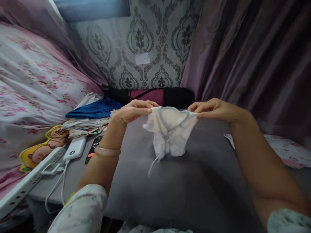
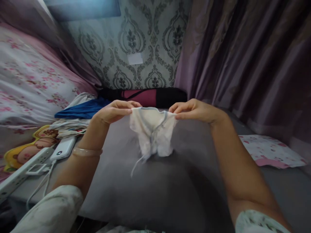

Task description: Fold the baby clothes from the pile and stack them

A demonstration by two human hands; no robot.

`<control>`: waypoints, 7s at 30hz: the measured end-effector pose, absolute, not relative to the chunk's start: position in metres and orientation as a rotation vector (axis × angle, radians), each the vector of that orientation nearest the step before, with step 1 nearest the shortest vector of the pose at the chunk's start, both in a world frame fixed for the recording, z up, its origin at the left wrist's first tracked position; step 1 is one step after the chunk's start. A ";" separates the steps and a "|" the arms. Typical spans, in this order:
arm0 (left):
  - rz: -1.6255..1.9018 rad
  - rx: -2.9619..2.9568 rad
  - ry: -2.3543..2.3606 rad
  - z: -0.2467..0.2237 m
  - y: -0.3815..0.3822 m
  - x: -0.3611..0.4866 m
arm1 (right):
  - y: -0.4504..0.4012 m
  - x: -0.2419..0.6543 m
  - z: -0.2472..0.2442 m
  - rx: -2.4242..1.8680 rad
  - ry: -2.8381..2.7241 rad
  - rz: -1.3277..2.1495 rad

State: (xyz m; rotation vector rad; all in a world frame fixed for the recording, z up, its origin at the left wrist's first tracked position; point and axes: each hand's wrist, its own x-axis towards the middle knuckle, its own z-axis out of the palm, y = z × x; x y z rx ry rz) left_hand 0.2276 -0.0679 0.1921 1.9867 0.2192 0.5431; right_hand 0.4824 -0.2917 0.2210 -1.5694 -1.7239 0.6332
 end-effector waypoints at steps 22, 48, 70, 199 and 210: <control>1.374 2.173 0.580 0.164 -0.063 0.263 | -0.243 0.494 0.165 -1.655 -1.226 -0.245; 0.735 2.557 0.661 0.132 -0.108 0.187 | -0.313 0.453 0.134 -1.879 -1.409 0.335; 0.436 2.818 0.684 -0.004 -0.011 0.279 | -0.216 0.515 0.018 -2.495 -1.885 0.000; 0.357 1.993 1.333 0.027 0.007 0.182 | -0.071 0.393 -0.007 -2.147 -1.556 0.161; 0.545 2.128 1.790 0.007 0.018 0.180 | -0.077 0.374 -0.018 -2.218 -1.536 -0.003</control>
